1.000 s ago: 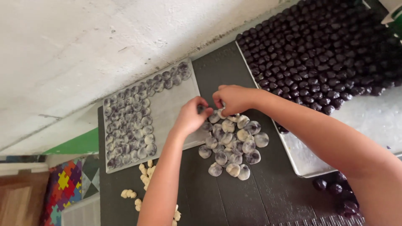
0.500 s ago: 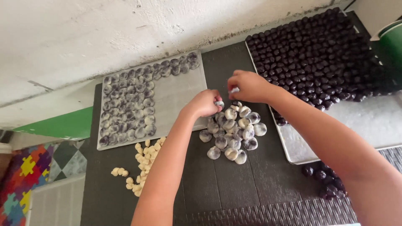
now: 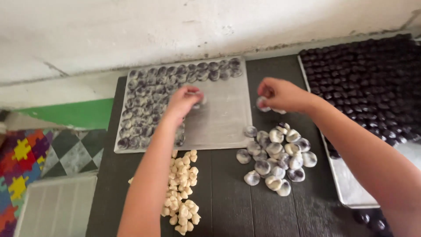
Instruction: Organizing and arranging small dough balls of different colors from piles on a table onto a metal tray.
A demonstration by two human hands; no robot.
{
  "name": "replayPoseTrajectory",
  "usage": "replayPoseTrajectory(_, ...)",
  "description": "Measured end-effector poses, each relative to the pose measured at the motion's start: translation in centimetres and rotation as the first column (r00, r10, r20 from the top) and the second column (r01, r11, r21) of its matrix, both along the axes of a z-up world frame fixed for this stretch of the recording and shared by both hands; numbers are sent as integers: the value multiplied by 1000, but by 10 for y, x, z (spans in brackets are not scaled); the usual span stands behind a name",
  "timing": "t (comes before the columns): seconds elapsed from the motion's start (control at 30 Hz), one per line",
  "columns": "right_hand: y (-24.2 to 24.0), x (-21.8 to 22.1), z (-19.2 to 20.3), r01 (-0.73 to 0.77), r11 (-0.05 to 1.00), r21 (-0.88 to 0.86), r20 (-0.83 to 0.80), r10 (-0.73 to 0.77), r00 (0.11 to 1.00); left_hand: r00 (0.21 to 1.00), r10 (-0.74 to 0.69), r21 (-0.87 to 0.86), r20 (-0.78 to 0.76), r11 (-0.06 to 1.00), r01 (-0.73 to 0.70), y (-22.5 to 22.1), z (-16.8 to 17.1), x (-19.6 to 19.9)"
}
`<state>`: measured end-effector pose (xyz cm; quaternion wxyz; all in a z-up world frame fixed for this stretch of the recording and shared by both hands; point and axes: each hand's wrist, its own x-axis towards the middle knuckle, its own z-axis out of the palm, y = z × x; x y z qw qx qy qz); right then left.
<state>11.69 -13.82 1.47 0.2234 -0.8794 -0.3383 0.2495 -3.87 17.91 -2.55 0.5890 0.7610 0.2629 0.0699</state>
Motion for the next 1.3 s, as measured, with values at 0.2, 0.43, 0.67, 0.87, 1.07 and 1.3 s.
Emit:
replayPoseTrajectory(0.2,146,8,-28,191,897,398,-220,-109,969,996,25,305,-89,952,3,50,-12,41)
replayPoseTrajectory(0.43,218,7,-66,166,960,224,45,-180,983,989,-62,636,-136,760,135,50,-6,41)
replayPoseTrajectory(0.67,208,9,-63,56,974,221,225,-106,968,970,-198,676,-144,696,242,58,-4,38)
replayPoseTrajectory(0.87,206,-6,-28,50,980,193,117,-74,990,972,-163,576,-168,784,232,43,33,33)
replayPoseTrajectory(1.07,177,-37,23,63,903,426,-299,75,951,969,-165,123,-182,974,189,27,79,0)
replayPoseTrajectory(1.3,192,-17,-49,-160,900,405,79,140,987,981,-193,626,-38,761,174,48,-20,11)
